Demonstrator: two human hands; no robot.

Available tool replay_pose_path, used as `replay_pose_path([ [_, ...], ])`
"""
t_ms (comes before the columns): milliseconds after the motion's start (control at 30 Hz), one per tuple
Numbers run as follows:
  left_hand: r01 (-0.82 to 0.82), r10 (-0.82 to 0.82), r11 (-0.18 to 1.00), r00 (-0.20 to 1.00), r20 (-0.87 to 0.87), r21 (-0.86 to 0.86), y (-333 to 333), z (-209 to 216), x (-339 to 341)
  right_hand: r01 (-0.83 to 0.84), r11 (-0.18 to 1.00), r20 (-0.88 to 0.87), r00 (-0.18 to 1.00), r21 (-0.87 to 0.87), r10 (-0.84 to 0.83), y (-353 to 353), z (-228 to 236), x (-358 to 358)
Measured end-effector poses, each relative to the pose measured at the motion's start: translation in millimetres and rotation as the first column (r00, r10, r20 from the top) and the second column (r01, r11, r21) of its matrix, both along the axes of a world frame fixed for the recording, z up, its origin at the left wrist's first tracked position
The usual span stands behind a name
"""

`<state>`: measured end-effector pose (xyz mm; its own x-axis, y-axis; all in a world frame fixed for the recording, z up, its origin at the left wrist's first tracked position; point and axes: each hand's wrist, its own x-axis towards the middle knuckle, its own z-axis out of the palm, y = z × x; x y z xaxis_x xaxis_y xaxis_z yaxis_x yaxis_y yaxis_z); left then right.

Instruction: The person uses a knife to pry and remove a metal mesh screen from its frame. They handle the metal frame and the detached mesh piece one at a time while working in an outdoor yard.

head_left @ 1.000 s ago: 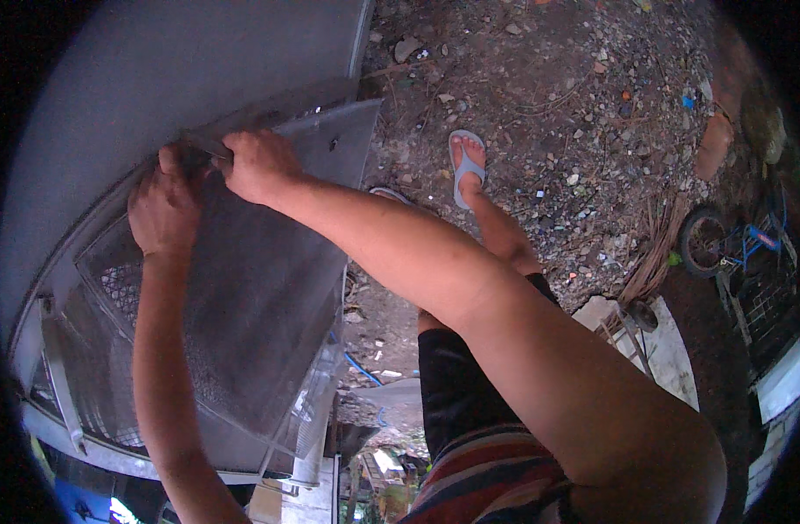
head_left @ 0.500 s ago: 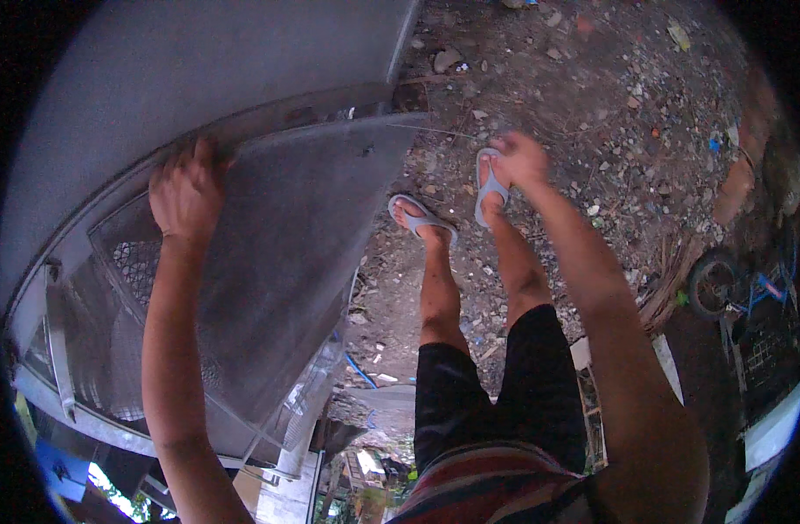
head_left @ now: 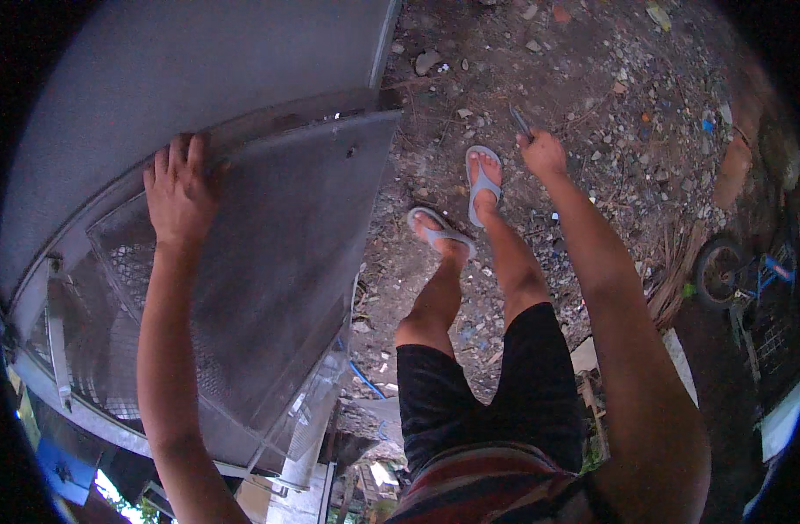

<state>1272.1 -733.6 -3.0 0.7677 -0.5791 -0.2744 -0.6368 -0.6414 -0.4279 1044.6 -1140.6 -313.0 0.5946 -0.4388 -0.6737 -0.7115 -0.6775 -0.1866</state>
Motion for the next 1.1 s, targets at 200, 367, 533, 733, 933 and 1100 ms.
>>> replay_pose_path([
  [200,0.063,-0.089,0.993,0.952,-0.292,-0.097,-59.5,-106.8,-55.6,-0.143,0.951,0.28,0.958,0.275,0.063,74.6,14.0,62.8],
  [367,0.027,0.028,0.978,0.966,-0.258,0.206,-72.1,-247.4,-55.0,-0.294,0.835,0.466,0.883,0.465,0.051,191.0,-53.5,122.4],
  [533,-0.149,0.203,0.943,0.966,-0.159,0.298,-58.9,-308.1,-65.5,-0.374,0.697,0.443,0.892,0.612,0.091,229.0,-112.0,133.1],
  [733,-0.301,0.318,0.922,0.948,-0.031,0.244,-68.7,-331.7,-66.5,-0.314,0.717,0.464,0.886,0.622,-0.014,228.7,-147.6,128.8],
  [933,-0.327,0.34,0.919,0.94,-0.025,0.219,-59.2,-334.6,-62.6,-0.384,0.827,0.454,0.872,0.411,0.18,184.3,-186.3,96.5],
  [1100,-0.311,0.321,0.929,0.947,-0.018,0.203,-43.2,-337.7,-57.3,-0.308,0.919,0.186,0.946,0.248,0.266,64.5,-244.4,32.3],
])
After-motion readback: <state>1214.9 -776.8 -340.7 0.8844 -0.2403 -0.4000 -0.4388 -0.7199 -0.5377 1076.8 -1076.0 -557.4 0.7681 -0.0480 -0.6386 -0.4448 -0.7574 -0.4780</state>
